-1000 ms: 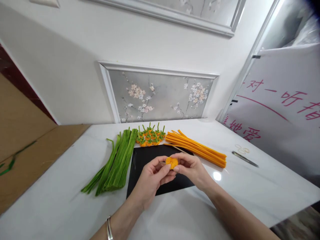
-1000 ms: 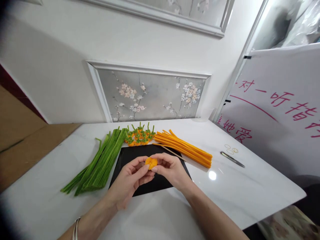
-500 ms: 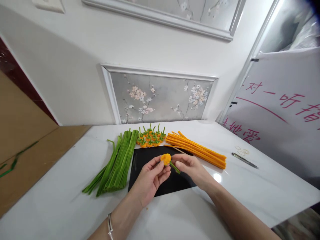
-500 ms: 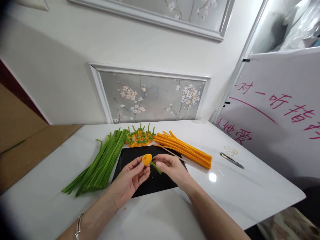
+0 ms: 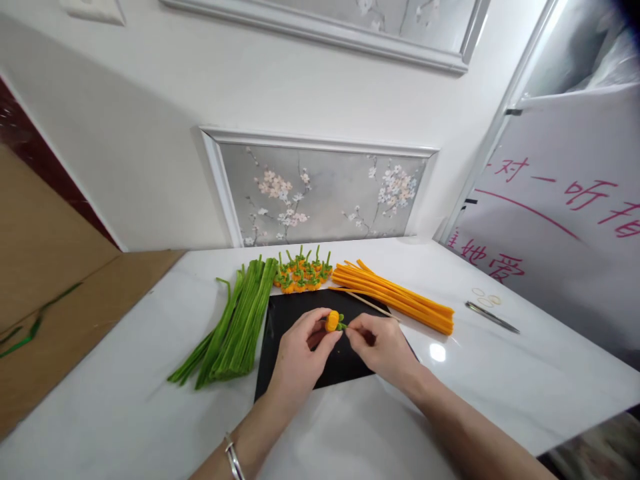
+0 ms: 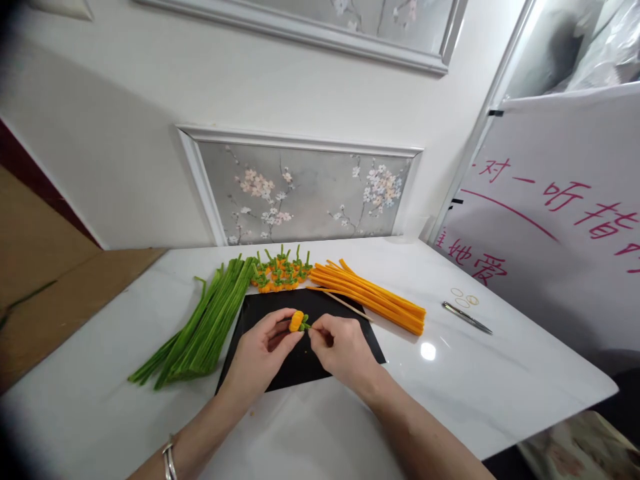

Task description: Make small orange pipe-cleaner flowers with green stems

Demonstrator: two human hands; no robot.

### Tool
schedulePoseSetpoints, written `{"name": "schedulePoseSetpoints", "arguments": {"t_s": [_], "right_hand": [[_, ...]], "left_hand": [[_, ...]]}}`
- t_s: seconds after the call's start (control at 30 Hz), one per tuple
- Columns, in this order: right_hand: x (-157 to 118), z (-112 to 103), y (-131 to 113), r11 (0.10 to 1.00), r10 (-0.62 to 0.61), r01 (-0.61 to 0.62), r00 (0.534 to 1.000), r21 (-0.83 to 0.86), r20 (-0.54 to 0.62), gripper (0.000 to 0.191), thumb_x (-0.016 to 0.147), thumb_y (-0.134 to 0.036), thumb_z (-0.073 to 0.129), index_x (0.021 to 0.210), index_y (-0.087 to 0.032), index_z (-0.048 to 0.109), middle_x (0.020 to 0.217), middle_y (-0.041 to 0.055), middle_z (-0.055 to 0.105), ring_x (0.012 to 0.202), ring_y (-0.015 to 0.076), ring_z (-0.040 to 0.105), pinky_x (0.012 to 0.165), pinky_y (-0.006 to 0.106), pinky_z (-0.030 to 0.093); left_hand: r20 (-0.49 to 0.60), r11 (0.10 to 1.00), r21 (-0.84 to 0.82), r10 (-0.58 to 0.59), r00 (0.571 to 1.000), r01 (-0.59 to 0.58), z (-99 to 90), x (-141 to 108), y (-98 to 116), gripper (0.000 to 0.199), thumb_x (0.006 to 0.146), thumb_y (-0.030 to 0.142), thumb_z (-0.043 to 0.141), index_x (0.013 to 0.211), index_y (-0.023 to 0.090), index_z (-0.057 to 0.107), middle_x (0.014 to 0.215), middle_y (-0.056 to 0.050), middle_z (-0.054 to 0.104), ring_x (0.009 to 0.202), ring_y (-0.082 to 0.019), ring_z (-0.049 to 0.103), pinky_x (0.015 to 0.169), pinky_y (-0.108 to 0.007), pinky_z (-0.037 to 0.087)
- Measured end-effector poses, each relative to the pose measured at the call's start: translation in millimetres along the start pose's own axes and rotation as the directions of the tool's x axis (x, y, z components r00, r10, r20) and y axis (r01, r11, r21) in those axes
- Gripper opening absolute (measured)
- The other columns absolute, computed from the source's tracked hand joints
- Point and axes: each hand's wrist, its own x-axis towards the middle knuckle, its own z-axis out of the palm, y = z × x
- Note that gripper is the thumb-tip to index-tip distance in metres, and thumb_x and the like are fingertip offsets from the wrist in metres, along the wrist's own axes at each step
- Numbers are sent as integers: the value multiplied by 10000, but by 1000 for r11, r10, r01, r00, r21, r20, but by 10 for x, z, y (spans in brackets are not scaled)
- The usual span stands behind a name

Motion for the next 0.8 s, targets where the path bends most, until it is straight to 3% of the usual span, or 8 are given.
{"name": "schedulePoseSetpoints", "arguments": {"t_s": [0.1,0.2,0.3,0.47,0.63,0.8], "right_hand": [[-36,33,-31,986,-134,132,991,-106,-11,203,861,-226,500,705,-195,627,581,1,565,489,112,458,499,248,357],[-47,35,-57,978,-182,180,983,-106,-15,211,884,-242,495,740,-198,643,592,11,577,493,117,463,500,253,357],[-38,10,-70,993,-121,121,993,6,-4,183,879,-276,530,782,-201,666,576,3,580,481,116,473,490,248,364],[-14,-31,-83,979,49,-80,986,190,161,200,882,-314,536,927,-180,678,609,0,612,499,119,527,501,238,402],[-13,-34,-91,993,-6,-8,993,121,114,175,872,-256,531,858,-181,688,591,-8,570,505,112,470,500,237,364],[-25,-8,-88,996,-74,67,990,58,120,182,866,-200,519,881,-185,700,619,-3,588,511,110,440,513,240,352]], "left_hand": [[-38,1000,2,-27,999,27,17,-19,-34,293,710,219,744,1002,207,722,952,-56,734,903,-203,687,848,-243,511],[-26,998,-43,-43,999,41,31,-18,-49,279,729,216,727,1009,207,730,944,-44,742,896,-200,687,849,-247,515],[14,986,-139,-94,996,95,52,-11,-23,283,744,246,721,1022,194,723,981,-34,736,923,-198,677,858,-268,533],[122,883,-376,-253,960,281,68,-13,66,286,739,305,740,984,159,722,990,-46,724,991,-191,646,942,-296,508],[227,857,-403,-245,943,320,56,-15,111,269,767,293,727,997,157,700,1010,-59,703,1009,-183,633,968,-299,483],[150,879,-338,-303,941,337,76,-25,101,278,731,327,758,933,161,664,886,-25,685,913,-164,645,901,-302,517]]}}
